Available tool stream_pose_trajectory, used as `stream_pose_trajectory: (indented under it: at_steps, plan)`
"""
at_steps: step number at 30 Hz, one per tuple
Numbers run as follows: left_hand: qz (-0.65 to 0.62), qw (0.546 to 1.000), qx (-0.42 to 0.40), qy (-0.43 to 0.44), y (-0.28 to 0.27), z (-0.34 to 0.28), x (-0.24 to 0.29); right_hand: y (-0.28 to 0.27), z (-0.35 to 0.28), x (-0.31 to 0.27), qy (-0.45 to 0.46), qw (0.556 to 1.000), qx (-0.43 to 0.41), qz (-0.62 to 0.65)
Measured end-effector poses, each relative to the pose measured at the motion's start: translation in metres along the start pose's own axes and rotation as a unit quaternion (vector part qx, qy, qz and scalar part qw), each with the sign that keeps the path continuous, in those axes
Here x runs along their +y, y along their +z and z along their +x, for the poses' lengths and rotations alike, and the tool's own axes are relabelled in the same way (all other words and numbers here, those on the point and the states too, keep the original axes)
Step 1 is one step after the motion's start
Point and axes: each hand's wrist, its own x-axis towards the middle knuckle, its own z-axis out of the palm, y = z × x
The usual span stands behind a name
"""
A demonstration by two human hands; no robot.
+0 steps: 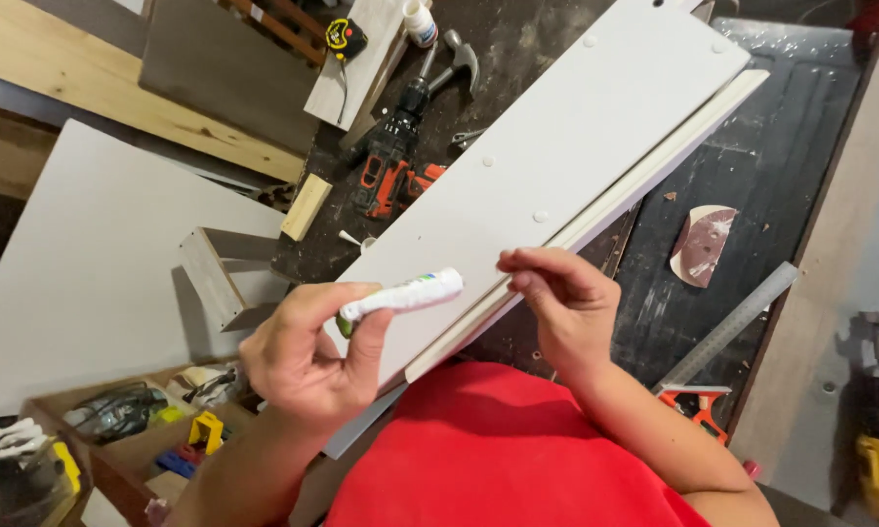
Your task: Applying glue to plastic caps and inserting them into holes on a wooden furniture component to cover fasteners.
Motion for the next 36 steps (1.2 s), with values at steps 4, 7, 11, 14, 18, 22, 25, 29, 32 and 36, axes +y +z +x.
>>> stream_pose_trajectory:
  at_steps: [4, 7, 11, 14, 18, 22, 25, 29, 32, 36]
  plan:
    - [-0.01, 0.999, 0.01, -0.037, 0.001, -0.008, -0.006, -0.004, 0.003, 0.002, 0.03, 0.997, 0.019, 0.063]
    - [-0.073, 0.99, 0.037, -0.115, 0.005, -0.01, -0.006, -0.003, 0.005, 0.002, 0.053, 0.982, 0.019, 0.179]
    - [-0.255, 0.942, 0.075, -0.206, 0.015, -0.015, -0.012, 0.002, 0.006, -0.004, 0.095, 0.955, -0.011, 0.282]
    - [-0.454, 0.839, 0.082, -0.288, 0.029, -0.022, -0.018, 0.009, 0.006, -0.011, 0.121, 0.939, -0.027, 0.322]
    - [-0.589, 0.677, 0.064, -0.437, 0.06, -0.038, -0.019, 0.016, -0.002, 0.0, 0.124, 0.941, -0.015, 0.315]
    - [-0.597, 0.634, 0.045, -0.489, 0.064, -0.037, -0.002, 0.021, -0.006, 0.005, 0.103, 0.946, -0.019, 0.307]
    - [-0.591, 0.622, 0.024, -0.514, 0.062, -0.041, 0.0, 0.025, -0.006, 0.0, 0.053, 0.964, -0.005, 0.26]
    - [-0.637, 0.57, 0.021, -0.519, 0.06, -0.048, -0.003, 0.028, -0.007, -0.006, -0.051, 0.99, -0.008, 0.133]
    - [-0.641, 0.567, 0.018, -0.518, 0.061, -0.049, -0.003, 0.028, -0.009, -0.006, -0.078, 0.994, -0.011, 0.072]
    - [-0.646, 0.575, 0.012, -0.502, 0.06, -0.048, -0.001, 0.02, -0.017, 0.001, -0.061, 0.997, -0.042, -0.031]
